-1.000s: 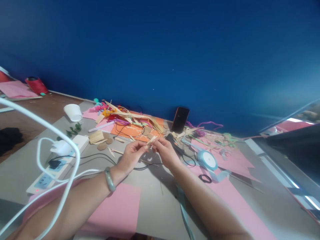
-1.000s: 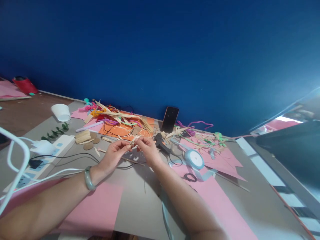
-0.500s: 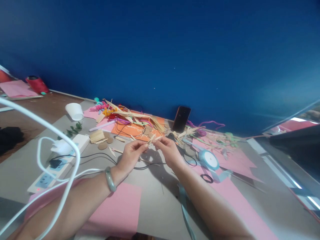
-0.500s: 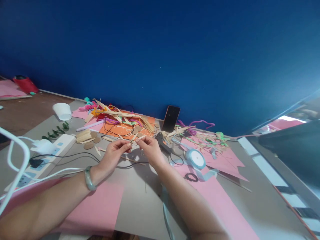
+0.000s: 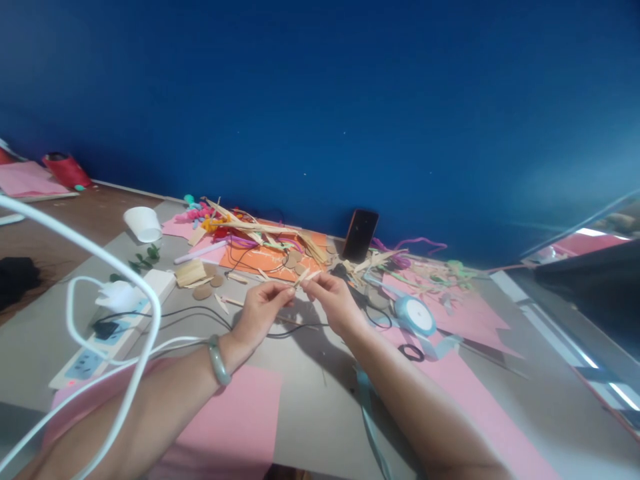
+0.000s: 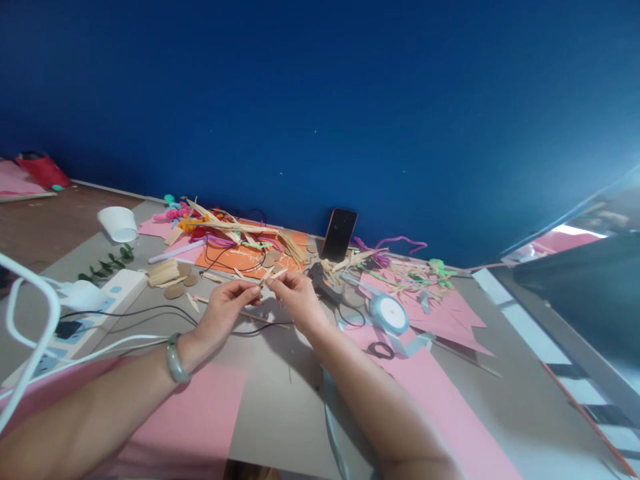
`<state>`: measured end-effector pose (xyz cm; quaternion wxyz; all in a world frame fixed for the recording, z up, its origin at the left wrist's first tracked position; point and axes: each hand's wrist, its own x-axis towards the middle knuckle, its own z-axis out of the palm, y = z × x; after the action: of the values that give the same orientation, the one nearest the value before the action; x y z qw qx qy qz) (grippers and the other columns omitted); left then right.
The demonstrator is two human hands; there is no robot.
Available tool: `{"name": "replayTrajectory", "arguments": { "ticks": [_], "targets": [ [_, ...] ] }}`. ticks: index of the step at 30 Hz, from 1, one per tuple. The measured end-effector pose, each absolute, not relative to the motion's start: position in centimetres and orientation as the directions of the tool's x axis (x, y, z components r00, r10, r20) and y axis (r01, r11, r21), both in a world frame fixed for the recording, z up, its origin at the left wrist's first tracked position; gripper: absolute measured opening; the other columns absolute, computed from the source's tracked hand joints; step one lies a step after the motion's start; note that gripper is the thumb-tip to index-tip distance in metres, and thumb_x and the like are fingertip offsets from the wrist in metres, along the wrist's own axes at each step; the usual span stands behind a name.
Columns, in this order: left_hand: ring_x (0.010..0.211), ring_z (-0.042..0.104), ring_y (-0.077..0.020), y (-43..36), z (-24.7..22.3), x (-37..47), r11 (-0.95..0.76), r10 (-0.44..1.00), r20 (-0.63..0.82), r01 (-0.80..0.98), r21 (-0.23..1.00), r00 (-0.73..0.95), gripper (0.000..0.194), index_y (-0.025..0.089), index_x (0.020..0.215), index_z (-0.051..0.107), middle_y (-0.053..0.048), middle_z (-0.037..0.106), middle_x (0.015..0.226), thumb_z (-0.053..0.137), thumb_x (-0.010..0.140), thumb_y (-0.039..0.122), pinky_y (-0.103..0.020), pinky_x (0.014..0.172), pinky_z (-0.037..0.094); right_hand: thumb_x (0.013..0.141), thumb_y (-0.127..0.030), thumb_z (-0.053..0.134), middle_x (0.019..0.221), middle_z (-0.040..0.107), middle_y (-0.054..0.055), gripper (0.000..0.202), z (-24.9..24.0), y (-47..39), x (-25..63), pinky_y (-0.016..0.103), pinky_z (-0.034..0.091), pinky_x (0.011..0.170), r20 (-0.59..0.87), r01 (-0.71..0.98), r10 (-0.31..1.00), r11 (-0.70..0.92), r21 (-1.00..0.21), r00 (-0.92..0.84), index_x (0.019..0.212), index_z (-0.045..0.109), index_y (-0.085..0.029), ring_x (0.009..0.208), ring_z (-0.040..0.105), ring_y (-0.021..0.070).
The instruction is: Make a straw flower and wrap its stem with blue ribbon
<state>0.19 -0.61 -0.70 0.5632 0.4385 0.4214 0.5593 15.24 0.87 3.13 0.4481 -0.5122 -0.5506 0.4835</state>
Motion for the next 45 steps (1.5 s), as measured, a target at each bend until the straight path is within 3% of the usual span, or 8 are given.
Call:
{"name": "replayTrajectory", "arguments": {
  "ticks": [15, 28, 37, 45],
  "targets": [
    [0.062, 0.062, -0.0132, -0.7, -0.6, 0.1, 0.023, 0.999, -0.014, -0.274, 0.961, 0.034, 0.019, 0.014, 0.078, 0.074, -0.003, 0.07, 0.067, 0.075, 0.068, 0.031, -0.024, 0.063, 0.048, 0.07, -0.033, 0.069, 0.053, 0.05, -0.004, 0.028, 3.0, 0.9, 15.4, 0.025, 0.032, 0.057, -0.011, 0.131, 0.995, 0.001, -0.991, -0.095, 0.054, 0.053, -0.017, 0.053, 0.042, 0.0099],
    [0.067, 0.061, -0.0144, -0.4, -1.0, 0.0, -0.003, 0.999, 0.015, -0.289, 0.957, 0.036, 0.015, 0.016, 0.075, 0.074, -0.003, 0.071, 0.071, 0.076, 0.066, 0.028, -0.026, 0.067, 0.047, 0.069, -0.042, 0.071, 0.053, 0.05, -0.003, 0.031, 3.1, 0.7, 15.3, 0.024, 0.032, 0.053, -0.029, 0.123, 0.994, -0.015, -0.992, -0.106, 0.057, 0.057, -0.017, 0.053, 0.041, 0.0099],
    [0.042, 0.045, -0.006, -0.3, -1.4, 0.2, 0.093, 0.994, -0.067, -0.346, 0.934, 0.087, 0.021, 0.013, 0.075, 0.071, 0.004, 0.056, 0.049, 0.077, 0.065, 0.031, -0.018, 0.039, 0.03, 0.071, -0.042, 0.071, 0.052, 0.046, -0.005, 0.032, 3.2, 0.7, 15.5, 0.024, 0.028, 0.052, 0.001, 0.168, 0.993, 0.021, -0.986, -0.122, 0.058, 0.056, -0.017, 0.051, 0.037, 0.0086],
    [0.043, 0.052, -0.0081, -0.3, -1.4, 0.3, 0.137, 0.99, -0.113, -0.354, 0.925, 0.089, 0.026, 0.012, 0.078, 0.07, 0.002, 0.059, 0.051, 0.078, 0.062, 0.031, -0.018, 0.041, 0.04, 0.069, -0.044, 0.071, 0.053, 0.047, -0.004, 0.034, 3.3, 0.8, 15.5, 0.024, 0.03, 0.053, 0.006, 0.185, 0.992, 0.03, -0.982, -0.127, 0.056, 0.055, -0.017, 0.052, 0.038, 0.0094]
  ]
}}
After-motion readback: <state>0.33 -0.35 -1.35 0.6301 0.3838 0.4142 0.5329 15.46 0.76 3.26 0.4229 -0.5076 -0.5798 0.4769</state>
